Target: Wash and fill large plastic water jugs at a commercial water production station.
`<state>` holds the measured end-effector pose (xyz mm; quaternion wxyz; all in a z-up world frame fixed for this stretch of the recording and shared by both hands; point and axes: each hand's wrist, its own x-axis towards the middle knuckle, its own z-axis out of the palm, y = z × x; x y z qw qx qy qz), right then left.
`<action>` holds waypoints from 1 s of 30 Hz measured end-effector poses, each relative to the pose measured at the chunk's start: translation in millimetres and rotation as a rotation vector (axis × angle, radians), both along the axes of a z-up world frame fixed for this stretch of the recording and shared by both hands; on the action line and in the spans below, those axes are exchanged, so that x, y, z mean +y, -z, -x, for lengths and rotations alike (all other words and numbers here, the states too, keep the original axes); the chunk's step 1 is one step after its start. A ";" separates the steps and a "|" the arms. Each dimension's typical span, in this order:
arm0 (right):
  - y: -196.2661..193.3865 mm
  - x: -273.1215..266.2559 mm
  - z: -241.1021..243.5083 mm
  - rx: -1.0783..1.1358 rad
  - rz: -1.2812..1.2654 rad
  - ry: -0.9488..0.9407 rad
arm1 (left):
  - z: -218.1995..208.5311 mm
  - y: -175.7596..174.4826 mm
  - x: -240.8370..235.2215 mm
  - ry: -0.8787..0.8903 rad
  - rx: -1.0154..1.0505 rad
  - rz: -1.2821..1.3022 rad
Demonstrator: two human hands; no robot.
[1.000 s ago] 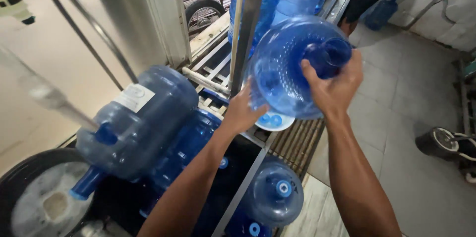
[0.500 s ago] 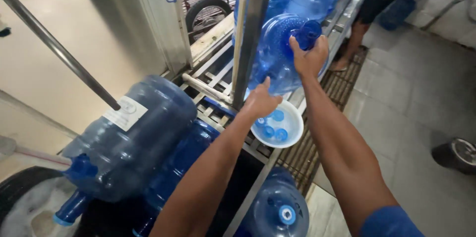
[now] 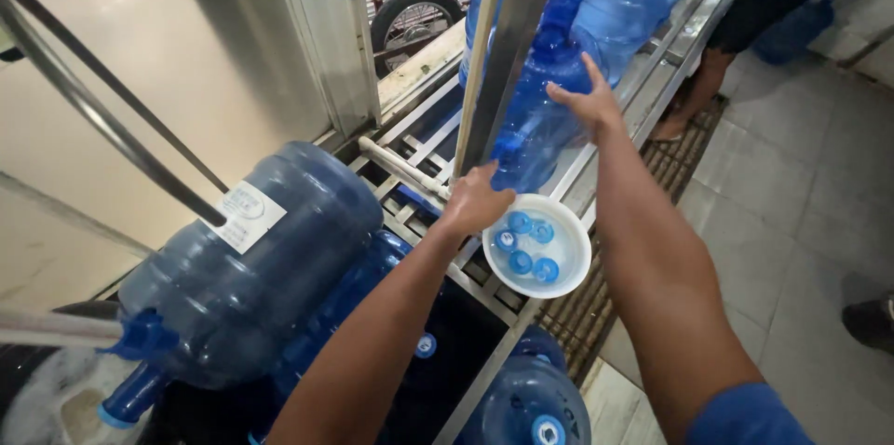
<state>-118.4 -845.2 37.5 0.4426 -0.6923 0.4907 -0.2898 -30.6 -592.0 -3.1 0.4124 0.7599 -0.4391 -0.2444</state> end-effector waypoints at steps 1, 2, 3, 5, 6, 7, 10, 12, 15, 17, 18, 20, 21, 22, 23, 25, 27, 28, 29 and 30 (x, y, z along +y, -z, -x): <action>16.7 -13.7 -2.3 -0.002 0.001 -0.004 | -2.7 -5.8 3.0 -0.004 -0.002 0.001; 33.3 -26.8 -4.9 -0.046 0.018 -0.008 | -5.4 -11.5 6.5 0.022 0.024 -0.025; 53.5 -37.0 -7.9 -0.088 0.029 -0.015 | -7.8 -15.3 13.2 0.045 0.051 -0.056; 47.2 -21.8 -16.5 -0.055 0.094 -0.011 | -20.8 8.3 6.4 -0.002 0.049 -0.055; 42.6 -14.6 -21.7 -0.023 0.164 -0.002 | -28.1 19.0 2.9 -0.044 0.046 -0.049; 35.1 -4.7 -27.1 -0.023 0.162 -0.008 | -31.9 24.6 2.1 -0.050 0.047 -0.050; 21.5 13.4 -45.0 0.028 0.064 0.020 | -41.5 31.9 3.2 -0.087 -0.047 0.060; 26.3 11.0 -57.4 0.028 0.041 -0.045 | -45.8 24.1 9.3 -0.099 -0.012 0.018; 76.5 -42.3 -77.8 -0.068 -0.023 -0.262 | -46.8 4.1 26.1 -0.076 -0.037 -0.029; 103.2 -67.9 -90.3 -0.159 0.037 -0.391 | -47.3 -4.8 38.3 -0.068 -0.040 -0.021; 116.8 -80.1 -98.4 -0.251 0.099 -0.512 | -48.2 -9.2 44.9 -0.053 -0.043 -0.012; 93.5 -53.4 -111.8 -0.343 0.058 -0.569 | -62.0 20.6 43.3 -0.079 -0.107 0.068; 83.2 -39.8 -113.0 -0.429 0.017 -0.608 | -65.4 36.6 42.9 -0.088 -0.168 0.148; 98.1 -52.8 -118.6 -0.425 0.010 -0.615 | -69.2 38.8 48.2 -0.095 -0.163 0.143; 111.4 -66.8 -124.9 -0.524 -0.199 -0.586 | -73.7 40.7 52.4 -0.110 -0.219 0.185; 146.3 -99.8 -129.1 -0.613 -0.415 -0.560 | -78.4 38.1 66.2 -0.138 -0.273 0.224; 188.9 -138.0 -127.0 -0.804 -0.616 -0.608 | -80.2 28.8 85.2 -0.156 -0.198 0.242; 164.8 -104.0 -116.8 -0.800 -0.622 -0.617 | -80.1 24.7 95.7 -0.166 -0.197 0.240; 139.0 -71.0 -109.7 -0.812 -0.552 -0.503 | -79.3 20.8 106.4 -0.187 -0.192 0.223; 113.5 -37.7 -101.5 -0.827 -0.475 -0.393 | -78.3 17.3 117.6 -0.208 -0.186 0.206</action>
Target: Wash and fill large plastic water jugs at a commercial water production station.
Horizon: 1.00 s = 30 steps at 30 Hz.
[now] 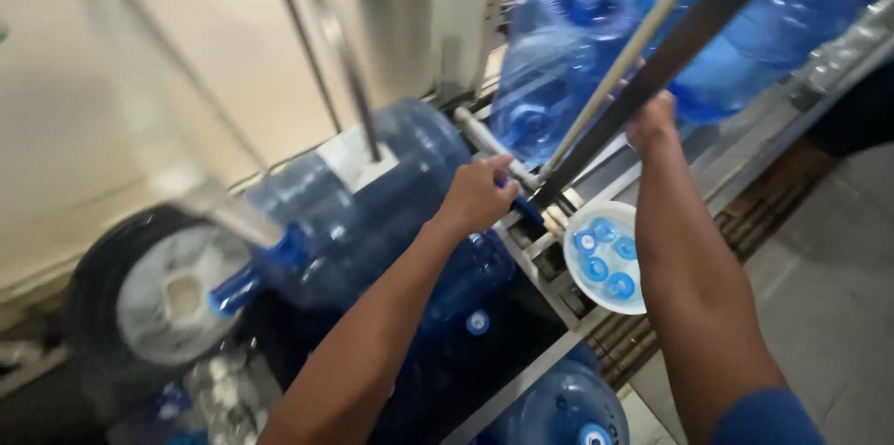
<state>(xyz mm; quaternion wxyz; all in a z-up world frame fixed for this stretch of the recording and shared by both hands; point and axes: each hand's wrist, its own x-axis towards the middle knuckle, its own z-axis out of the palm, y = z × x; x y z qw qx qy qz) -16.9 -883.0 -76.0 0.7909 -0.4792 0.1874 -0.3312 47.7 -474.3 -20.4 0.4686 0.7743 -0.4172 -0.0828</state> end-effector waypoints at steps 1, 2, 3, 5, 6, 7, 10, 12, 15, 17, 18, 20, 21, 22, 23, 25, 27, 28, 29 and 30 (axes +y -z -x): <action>3.3 11.9 7.9 0.010 -0.007 -0.022 | 2.4 2.6 13.4 -0.022 0.010 -0.007; 6.1 23.6 15.9 0.058 -0.027 0.099 | 4.9 4.8 27.1 -0.001 0.117 0.005; 4.6 32.8 14.8 0.097 -0.043 0.214 | 1.3 4.1 39.4 0.014 0.213 0.024; 1.4 72.6 26.6 0.102 -0.048 0.328 | 4.7 14.6 61.3 -0.040 0.213 0.055; 1.0 92.4 36.4 0.108 -0.052 0.470 | 9.0 20.6 72.8 -0.066 0.212 0.085; 44.1 83.6 34.6 0.116 -0.058 0.445 | 12.4 23.6 86.5 -0.092 0.216 0.078; 129.8 97.3 17.6 0.231 0.266 0.801 | 20.8 35.3 123.1 -0.167 0.264 0.079; 125.1 162.4 5.2 0.271 0.187 0.531 | 28.4 42.4 146.4 -0.192 0.234 0.037; 68.3 262.7 -21.6 0.349 0.132 0.290 | 31.2 51.5 196.4 -0.330 0.240 -0.028; 77.0 270.7 -41.2 0.346 0.289 0.192 | 32.6 54.6 231.1 -0.489 0.270 -0.022; 80.6 274.5 -53.0 0.334 0.443 0.117 | 32.0 55.4 247.9 -0.627 0.294 -0.014; 69.0 282.2 -62.1 0.342 0.506 0.080 | 30.0 58.9 276.0 -0.793 0.255 -0.057; 61.9 283.0 -65.1 0.352 0.569 0.065 | 28.8 60.3 287.5 -0.936 0.215 -0.099; 60.2 282.9 -69.3 0.349 0.572 0.055 | 19.5 76.4 303.6 -0.947 0.216 -0.097; 56.8 279.9 -72.0 0.399 0.597 0.036 | 8.4 92.3 317.1 -1.055 -0.011 -0.083; 56.5 274.1 -74.8 0.453 0.629 0.016 | -18.3 124.7 339.8 -1.154 -0.236 -0.065; 63.6 269.5 -74.0 0.419 0.560 -0.152 | -46.2 159.5 358.9 -1.301 -0.226 -0.168; 58.7 275.2 -70.1 0.424 0.567 -0.156 | -53.0 168.9 362.6 -1.305 -0.216 -0.167; 52.3 280.6 -71.3 0.404 0.410 -0.259 | -66.3 175.9 365.9 -1.221 0.061 -0.039; 45.5 285.9 -72.5 0.382 0.252 -0.360 | -79.6 182.5 369.0 -1.118 0.331 0.087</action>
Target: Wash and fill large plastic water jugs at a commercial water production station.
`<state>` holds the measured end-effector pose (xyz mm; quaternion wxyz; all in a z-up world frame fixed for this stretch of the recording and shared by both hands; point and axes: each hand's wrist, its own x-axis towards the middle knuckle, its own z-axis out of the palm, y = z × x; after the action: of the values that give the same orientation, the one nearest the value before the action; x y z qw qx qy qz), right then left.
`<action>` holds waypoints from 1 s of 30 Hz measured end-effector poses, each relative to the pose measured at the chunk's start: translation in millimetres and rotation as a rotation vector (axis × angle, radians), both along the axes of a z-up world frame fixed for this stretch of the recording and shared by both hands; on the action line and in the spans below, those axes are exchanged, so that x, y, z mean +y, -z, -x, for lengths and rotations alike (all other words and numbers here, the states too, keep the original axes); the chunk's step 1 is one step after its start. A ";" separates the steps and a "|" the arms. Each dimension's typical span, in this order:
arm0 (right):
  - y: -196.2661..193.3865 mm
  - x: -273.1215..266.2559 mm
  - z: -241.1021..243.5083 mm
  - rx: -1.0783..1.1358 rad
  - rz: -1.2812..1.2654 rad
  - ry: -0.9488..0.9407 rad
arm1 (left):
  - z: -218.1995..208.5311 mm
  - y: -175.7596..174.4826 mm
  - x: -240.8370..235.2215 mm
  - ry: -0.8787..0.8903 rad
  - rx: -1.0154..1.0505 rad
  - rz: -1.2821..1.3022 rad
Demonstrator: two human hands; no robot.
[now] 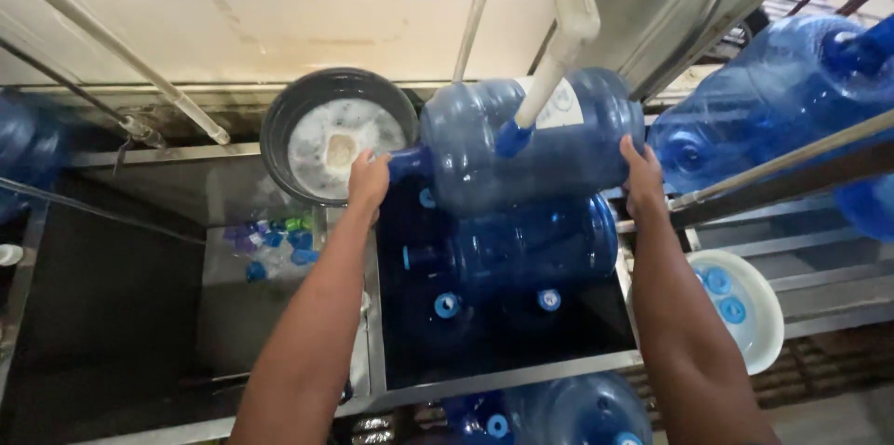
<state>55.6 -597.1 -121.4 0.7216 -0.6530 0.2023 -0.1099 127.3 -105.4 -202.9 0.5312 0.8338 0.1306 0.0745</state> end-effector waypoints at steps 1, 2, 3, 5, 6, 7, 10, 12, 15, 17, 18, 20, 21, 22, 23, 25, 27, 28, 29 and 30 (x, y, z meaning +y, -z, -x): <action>-8.6 4.3 4.1 -0.001 0.005 0.002 | -2.2 -4.3 -1.0 0.002 -0.001 0.005; -17.1 8.6 8.6 0.091 0.054 0.050 | -3.8 -8.6 -2.0 0.051 0.156 0.173; -24.8 12.4 16.3 0.185 0.101 0.102 | -3.8 -11.9 -3.9 0.109 0.313 0.338; -23.0 7.0 22.7 0.155 0.100 0.082 | -19.1 26.9 -2.8 0.111 0.229 0.391; -23.6 4.1 24.5 0.124 0.095 0.056 | -28.6 45.1 -3.0 0.108 0.145 0.438; -27.0 3.2 32.2 0.116 0.101 0.065 | -23.3 35.6 -3.0 0.118 0.139 0.444; -38.2 2.8 53.7 0.147 0.271 0.133 | -13.2 17.7 2.7 0.070 0.228 0.418; -42.4 5.4 73.9 0.072 0.603 0.193 | -8.9 23.1 12.2 0.147 0.143 0.462; -82.8 37.3 124.1 0.098 0.635 0.316 | 24.3 -16.8 18.6 0.188 0.180 0.492; -98.6 54.7 161.1 0.130 0.679 0.340 | 41.7 -25.4 25.3 0.182 0.195 0.505; -106.0 64.8 181.6 0.169 0.723 0.357 | 52.9 -28.9 30.0 0.169 0.216 0.518; -116.9 88.4 214.4 0.250 0.811 0.381 | 57.5 -15.9 42.6 0.199 0.081 0.453; -121.9 101.0 231.2 0.329 0.902 0.393 | 61.1 -8.8 49.8 0.219 -0.055 0.391; -124.1 115.7 245.0 0.332 0.899 0.400 | 80.4 -43.3 62.7 0.226 -0.054 0.389; -126.0 130.9 260.6 0.404 0.890 0.399 | 100.4 -78.0 75.5 0.217 -0.031 0.539; -120.6 155.8 288.3 0.479 0.875 0.401 | 131.8 -129.3 101.6 0.212 -0.004 0.685; -105.3 175.9 311.5 0.489 0.766 0.394 | 155.6 -161.8 129.7 0.229 -0.072 0.839; -93.8 185.4 320.4 0.493 0.761 0.393 | 166.9 -182.6 145.0 0.229 -0.069 0.835; -82.5 194.4 325.1 0.344 0.785 0.329 | 177.0 -203.9 161.0 0.232 -0.128 0.876; -71.3 203.5 329.6 0.195 0.803 0.265 | 186.9 -225.4 176.8 0.236 -0.187 0.916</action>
<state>-274.0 -393.6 -50.1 0.3674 -0.8575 0.2929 -0.2095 -59.6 71.4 22.5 0.8582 0.5128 0.0059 0.0232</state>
